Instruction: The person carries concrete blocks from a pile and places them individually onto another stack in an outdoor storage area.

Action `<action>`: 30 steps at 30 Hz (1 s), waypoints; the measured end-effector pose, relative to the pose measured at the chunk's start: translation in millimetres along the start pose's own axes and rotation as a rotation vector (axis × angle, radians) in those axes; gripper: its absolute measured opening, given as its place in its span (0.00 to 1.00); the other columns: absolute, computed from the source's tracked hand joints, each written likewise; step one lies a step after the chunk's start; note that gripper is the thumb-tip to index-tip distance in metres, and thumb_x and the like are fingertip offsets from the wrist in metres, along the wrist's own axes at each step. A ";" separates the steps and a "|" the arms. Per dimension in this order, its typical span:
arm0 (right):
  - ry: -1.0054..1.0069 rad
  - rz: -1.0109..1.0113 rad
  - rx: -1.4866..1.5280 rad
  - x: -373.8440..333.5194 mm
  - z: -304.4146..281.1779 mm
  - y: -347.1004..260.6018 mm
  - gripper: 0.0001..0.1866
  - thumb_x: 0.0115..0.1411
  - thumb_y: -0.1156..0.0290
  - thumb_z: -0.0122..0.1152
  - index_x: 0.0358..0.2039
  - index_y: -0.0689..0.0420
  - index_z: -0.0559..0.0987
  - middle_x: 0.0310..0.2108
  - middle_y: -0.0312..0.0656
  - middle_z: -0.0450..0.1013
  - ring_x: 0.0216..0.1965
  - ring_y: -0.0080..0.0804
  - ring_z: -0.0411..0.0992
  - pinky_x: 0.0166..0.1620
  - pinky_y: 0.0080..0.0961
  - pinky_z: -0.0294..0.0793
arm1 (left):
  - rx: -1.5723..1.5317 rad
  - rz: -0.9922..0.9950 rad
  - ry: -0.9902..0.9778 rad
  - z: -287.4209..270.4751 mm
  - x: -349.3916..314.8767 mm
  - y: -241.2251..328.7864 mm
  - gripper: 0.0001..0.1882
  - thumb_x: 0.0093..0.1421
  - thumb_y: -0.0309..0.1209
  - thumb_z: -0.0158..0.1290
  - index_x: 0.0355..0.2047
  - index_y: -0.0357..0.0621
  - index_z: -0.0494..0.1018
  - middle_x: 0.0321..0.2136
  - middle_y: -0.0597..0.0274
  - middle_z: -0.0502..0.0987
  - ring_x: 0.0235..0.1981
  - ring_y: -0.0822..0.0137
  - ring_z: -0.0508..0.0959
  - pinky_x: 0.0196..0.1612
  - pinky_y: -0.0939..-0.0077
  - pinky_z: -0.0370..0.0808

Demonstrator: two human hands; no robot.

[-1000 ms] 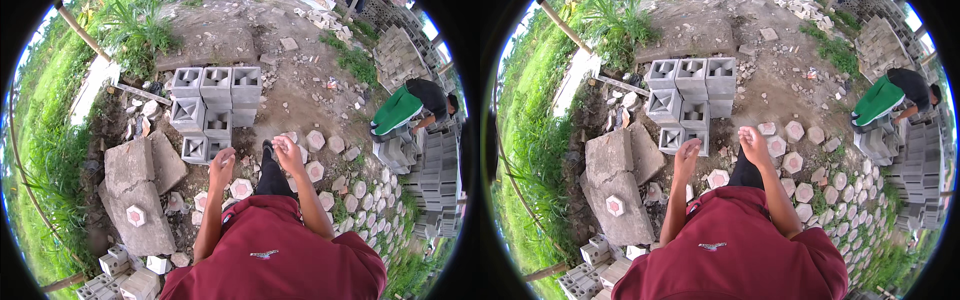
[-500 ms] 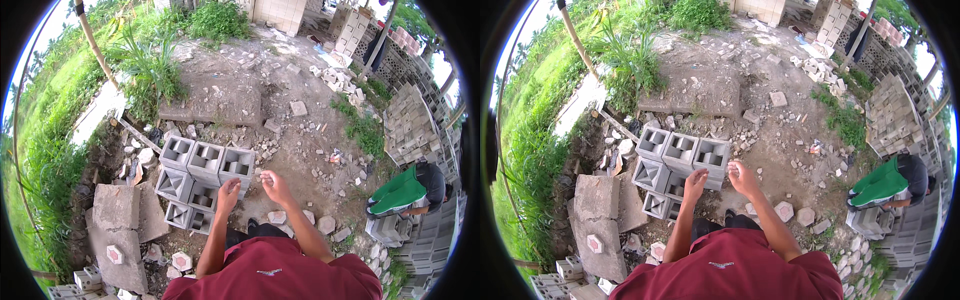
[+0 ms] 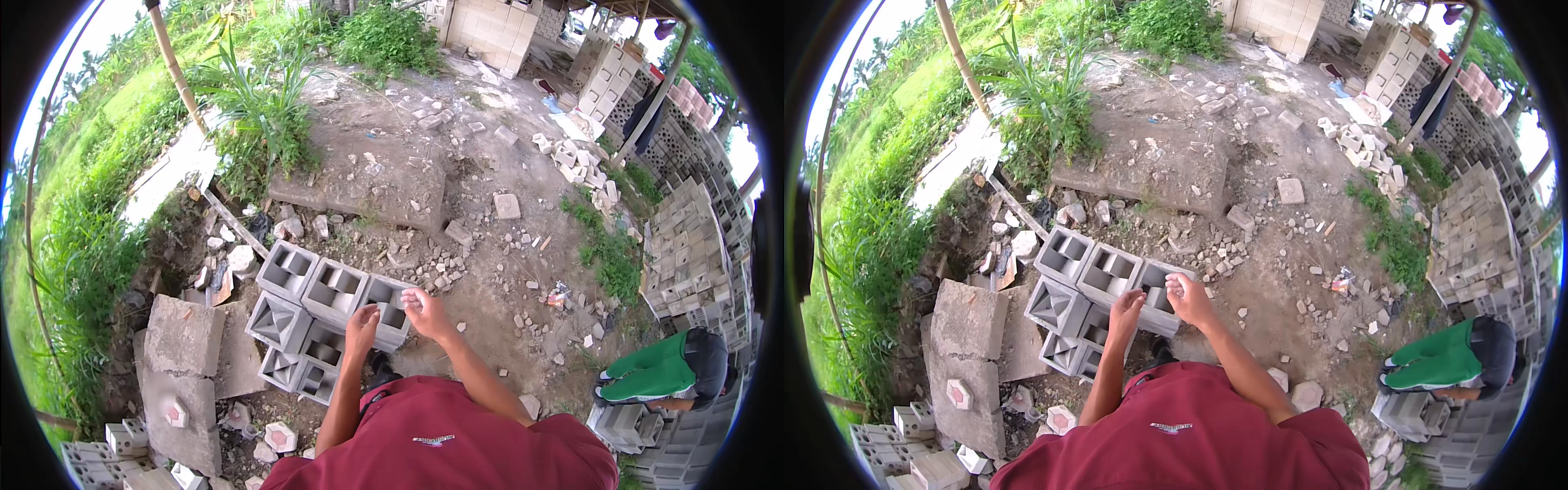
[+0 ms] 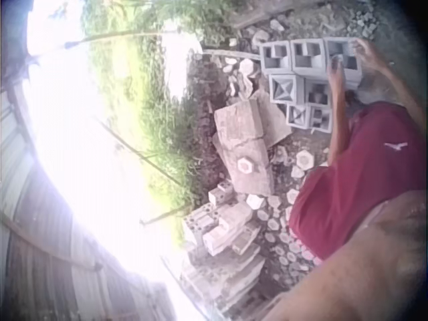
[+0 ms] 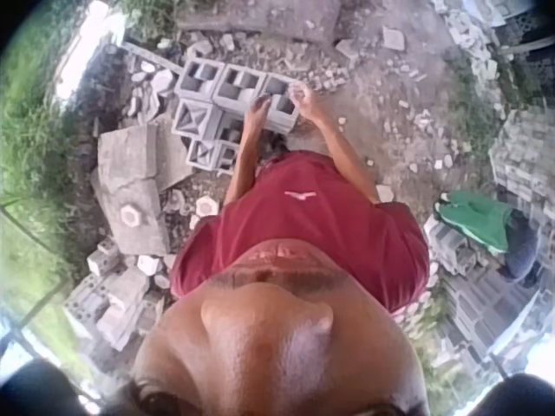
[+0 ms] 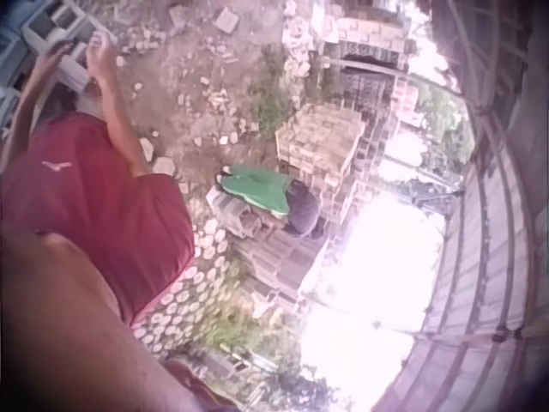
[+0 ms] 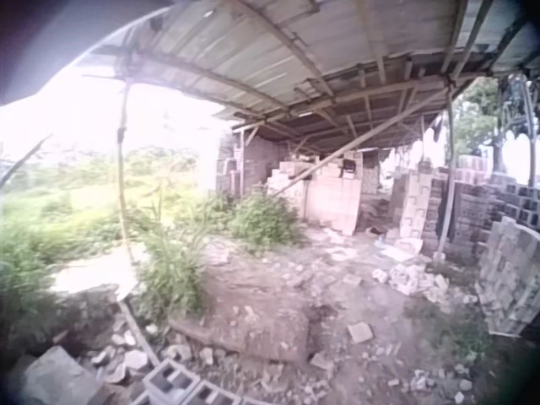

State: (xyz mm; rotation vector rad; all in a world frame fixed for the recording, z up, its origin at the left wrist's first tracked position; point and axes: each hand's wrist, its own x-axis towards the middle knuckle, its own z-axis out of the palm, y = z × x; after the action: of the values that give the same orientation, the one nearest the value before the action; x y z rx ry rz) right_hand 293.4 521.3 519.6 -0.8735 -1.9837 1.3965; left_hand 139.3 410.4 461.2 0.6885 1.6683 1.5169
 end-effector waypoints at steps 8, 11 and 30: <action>-0.107 -0.027 -0.128 90.5 -14.2 35.3 0.19 0.55 0.69 0.58 0.46 0.64 0.73 0.39 0.51 0.77 0.40 0.37 0.78 0.43 0.31 0.76 | 0.055 0.077 0.105 5.8 79.8 -10.0 0.17 0.62 0.30 0.51 0.47 0.30 0.72 0.43 0.50 0.79 0.45 0.64 0.79 0.50 0.72 0.73; -0.182 -0.024 -0.159 115.5 -17.7 58.6 0.18 0.57 0.70 0.58 0.47 0.64 0.72 0.38 0.48 0.78 0.39 0.33 0.78 0.44 0.29 0.77 | 0.105 0.030 0.155 7.5 84.5 -21.4 0.17 0.62 0.31 0.52 0.47 0.31 0.72 0.42 0.50 0.79 0.45 0.63 0.79 0.50 0.72 0.73; -0.672 -0.029 -0.514 187.4 -35.9 271.9 0.48 0.51 0.54 0.67 0.62 0.69 0.54 0.58 0.67 0.60 0.60 0.59 0.60 0.62 0.42 0.60 | 0.050 -0.749 0.774 111.0 52.0 -198.9 0.51 0.41 0.33 0.67 0.62 0.28 0.52 0.55 0.36 0.67 0.56 0.51 0.70 0.57 0.64 0.67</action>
State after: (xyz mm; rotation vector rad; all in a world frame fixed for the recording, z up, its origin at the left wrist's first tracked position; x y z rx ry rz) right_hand 253.7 753.8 285.8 -0.6080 -2.9394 1.2835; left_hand 221.3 486.5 256.0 -0.5635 2.1645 1.2198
